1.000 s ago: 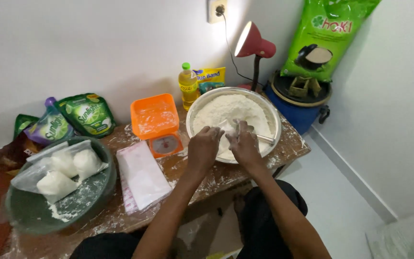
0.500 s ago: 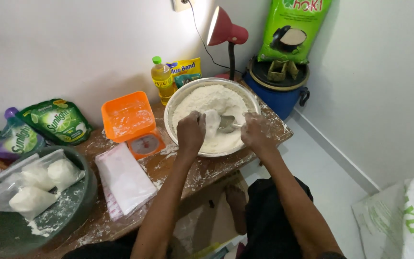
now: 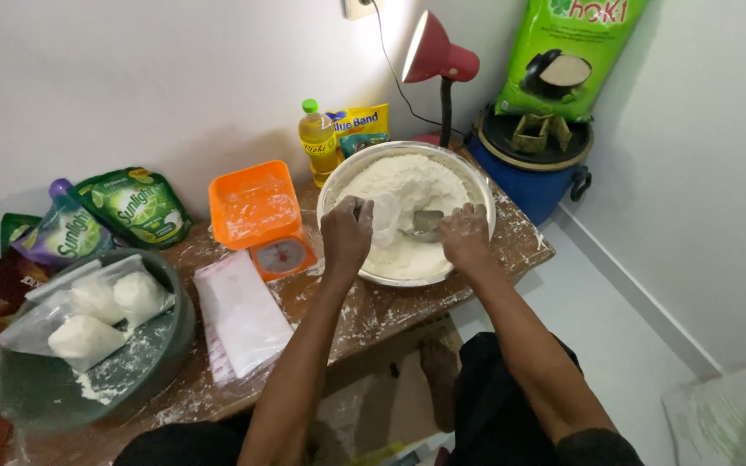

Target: Weighing and portioning white powder into small plastic bags using a scoop and a scale.

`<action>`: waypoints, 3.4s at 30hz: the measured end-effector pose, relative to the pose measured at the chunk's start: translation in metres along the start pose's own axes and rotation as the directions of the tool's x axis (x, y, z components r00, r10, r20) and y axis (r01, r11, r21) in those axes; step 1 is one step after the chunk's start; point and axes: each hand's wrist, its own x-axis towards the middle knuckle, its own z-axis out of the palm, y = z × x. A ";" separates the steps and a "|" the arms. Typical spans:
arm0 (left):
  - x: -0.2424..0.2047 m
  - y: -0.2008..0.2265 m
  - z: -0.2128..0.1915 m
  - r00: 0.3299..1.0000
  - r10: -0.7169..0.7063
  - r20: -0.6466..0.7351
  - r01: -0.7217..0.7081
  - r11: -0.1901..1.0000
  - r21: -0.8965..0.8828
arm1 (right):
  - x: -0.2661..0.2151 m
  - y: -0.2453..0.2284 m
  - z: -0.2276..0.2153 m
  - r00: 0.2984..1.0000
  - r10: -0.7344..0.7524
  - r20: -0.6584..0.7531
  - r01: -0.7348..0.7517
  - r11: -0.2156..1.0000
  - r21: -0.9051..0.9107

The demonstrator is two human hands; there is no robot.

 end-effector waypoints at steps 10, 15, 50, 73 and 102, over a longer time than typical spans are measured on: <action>0.006 0.009 -0.012 0.990 -0.128 -0.054 0.121 0.985 -0.124 | -0.024 0.010 0.015 0.969 0.032 -0.245 0.024 0.974 0.224; 0.014 0.000 -0.007 0.986 -0.143 -0.081 0.132 0.983 -0.129 | -0.040 0.010 -0.017 1.000 -0.019 0.005 0.014 0.893 0.449; 0.003 -0.005 0.059 0.998 -0.038 0.044 0.036 0.999 0.035 | -0.091 0.055 -0.037 0.978 0.202 -0.046 -0.154 0.858 0.490; -0.003 -0.014 0.090 0.991 -0.022 0.130 0.019 0.999 0.029 | -0.120 0.052 -0.080 0.964 0.209 -0.165 -0.120 0.894 0.431; -0.007 0.000 0.099 0.981 -0.125 0.147 0.139 0.986 -0.088 | -0.080 0.016 -0.169 0.974 -0.017 -0.226 0.017 1.000 0.000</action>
